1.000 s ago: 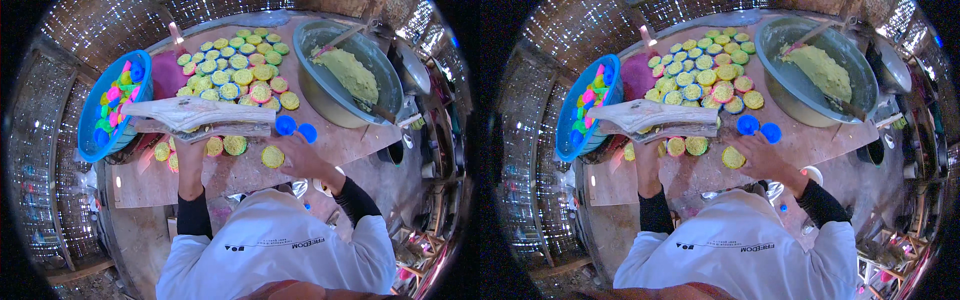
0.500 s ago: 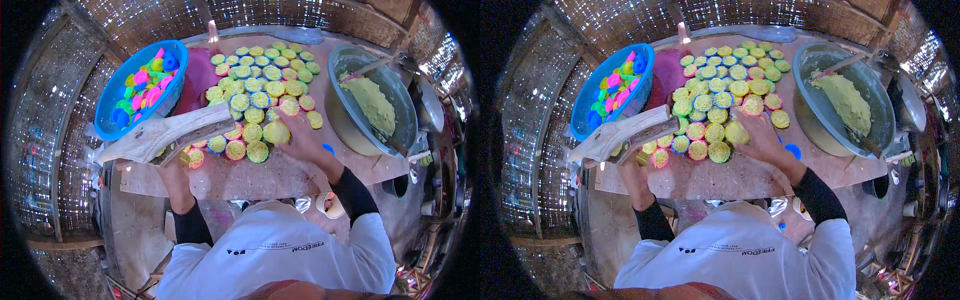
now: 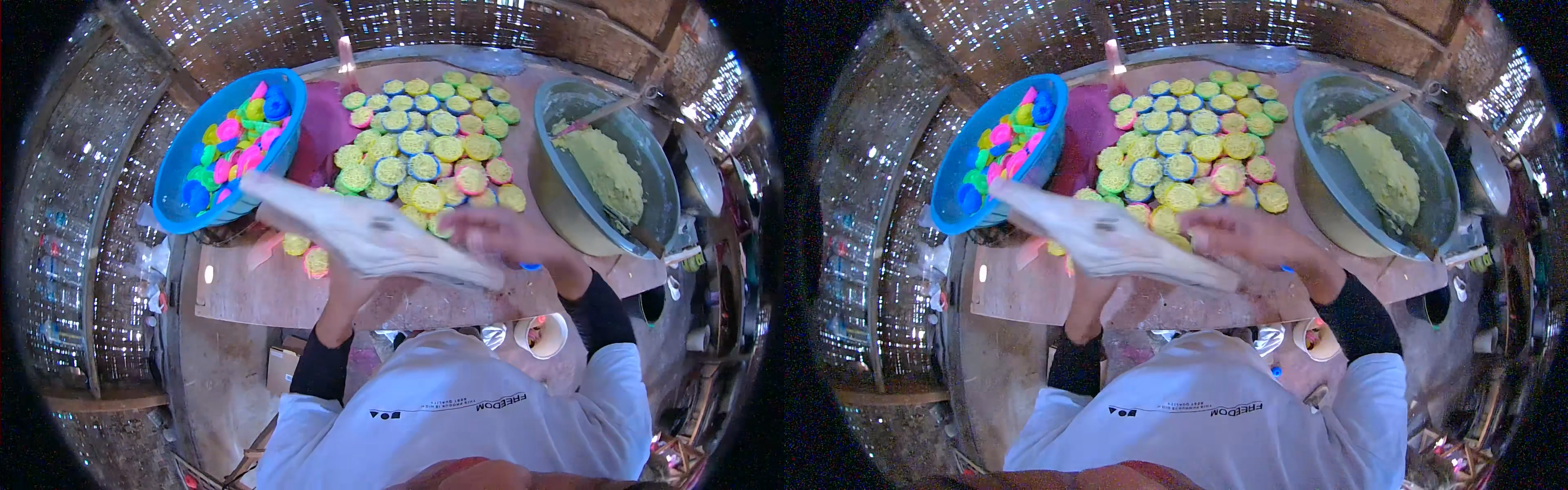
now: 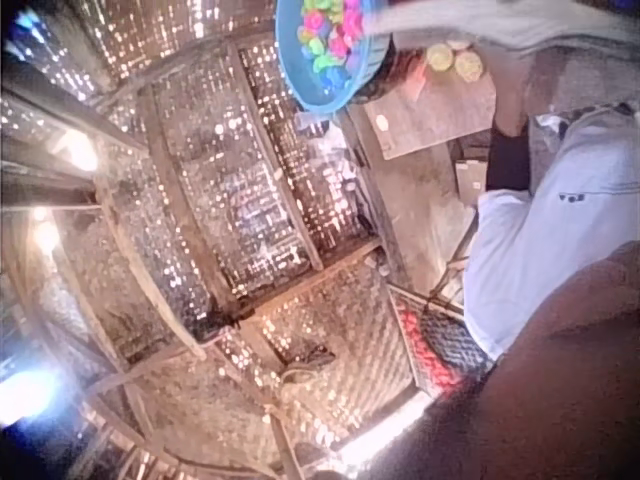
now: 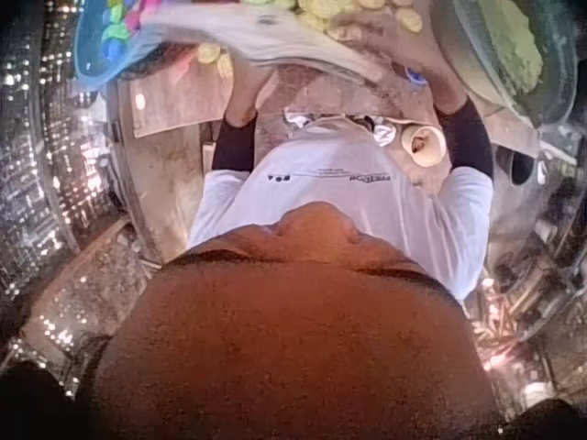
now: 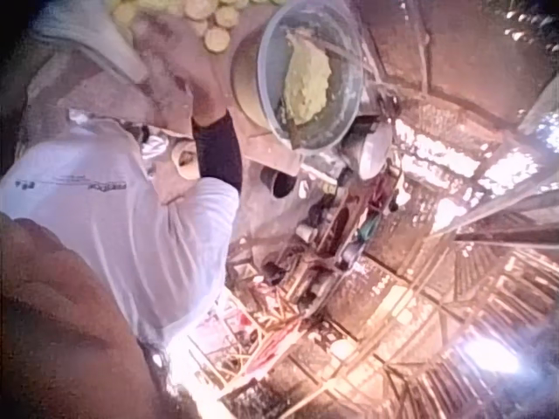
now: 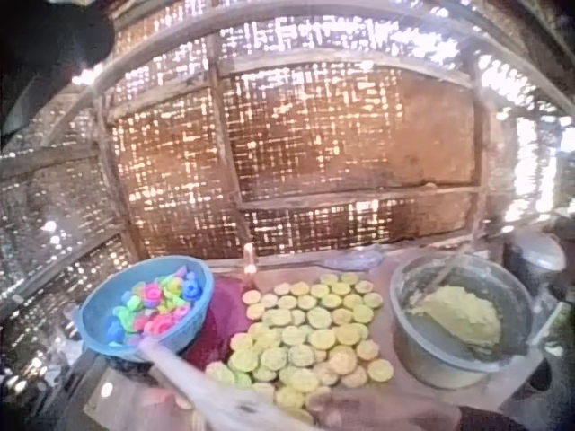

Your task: The person uses a wooden mold and a wooden mallet to press yellow batter into colorful plastic molds arranged on a table. They repeatedly scoop batter from a large metal bowl, fill the mold, and strike it to release the shaped cake into the plastic cups.

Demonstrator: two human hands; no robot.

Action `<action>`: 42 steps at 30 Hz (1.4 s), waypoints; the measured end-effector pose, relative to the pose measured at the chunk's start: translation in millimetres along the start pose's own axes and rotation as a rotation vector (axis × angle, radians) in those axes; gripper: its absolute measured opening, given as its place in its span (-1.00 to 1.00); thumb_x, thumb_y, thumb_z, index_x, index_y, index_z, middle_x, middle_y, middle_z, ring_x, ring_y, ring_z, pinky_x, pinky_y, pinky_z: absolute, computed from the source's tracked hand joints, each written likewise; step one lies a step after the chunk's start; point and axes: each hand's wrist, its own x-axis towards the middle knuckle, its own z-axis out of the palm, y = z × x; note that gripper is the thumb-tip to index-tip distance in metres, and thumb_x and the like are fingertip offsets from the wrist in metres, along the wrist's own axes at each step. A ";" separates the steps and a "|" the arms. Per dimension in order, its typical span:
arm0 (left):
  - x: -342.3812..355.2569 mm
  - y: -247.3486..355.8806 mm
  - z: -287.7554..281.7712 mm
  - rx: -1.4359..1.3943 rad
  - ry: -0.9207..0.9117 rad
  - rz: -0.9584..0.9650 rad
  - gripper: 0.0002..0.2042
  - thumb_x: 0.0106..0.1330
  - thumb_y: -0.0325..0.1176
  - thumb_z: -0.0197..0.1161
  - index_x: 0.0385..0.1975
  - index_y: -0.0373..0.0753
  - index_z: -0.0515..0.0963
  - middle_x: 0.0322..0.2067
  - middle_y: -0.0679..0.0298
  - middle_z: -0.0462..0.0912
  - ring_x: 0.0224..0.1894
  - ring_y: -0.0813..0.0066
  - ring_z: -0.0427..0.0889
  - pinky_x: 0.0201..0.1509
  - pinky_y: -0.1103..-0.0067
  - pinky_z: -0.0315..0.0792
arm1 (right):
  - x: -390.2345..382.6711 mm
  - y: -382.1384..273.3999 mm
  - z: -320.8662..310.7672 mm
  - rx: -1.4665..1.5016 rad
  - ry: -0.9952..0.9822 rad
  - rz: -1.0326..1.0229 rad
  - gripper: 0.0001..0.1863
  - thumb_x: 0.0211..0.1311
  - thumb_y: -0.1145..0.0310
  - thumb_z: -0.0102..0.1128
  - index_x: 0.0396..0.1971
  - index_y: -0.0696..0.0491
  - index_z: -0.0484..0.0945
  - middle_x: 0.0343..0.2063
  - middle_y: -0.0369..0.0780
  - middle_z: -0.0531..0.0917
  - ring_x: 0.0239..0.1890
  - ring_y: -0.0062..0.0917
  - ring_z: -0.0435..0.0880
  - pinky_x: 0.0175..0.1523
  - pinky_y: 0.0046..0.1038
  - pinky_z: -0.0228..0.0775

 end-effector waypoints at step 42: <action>125.7 85.0 42.5 -1.907 -0.381 -0.248 -0.56 0.27 0.01 -0.11 -0.08 -0.25 0.34 -0.22 0.26 0.43 -0.08 0.23 0.43 0.01 0.35 0.33 | -132.1 -32.0 0.6 0.184 0.140 0.475 -0.56 0.14 0.03 0.08 -0.21 0.13 0.46 -0.45 -0.33 0.49 -0.45 -0.72 0.42 -0.35 -0.66 0.32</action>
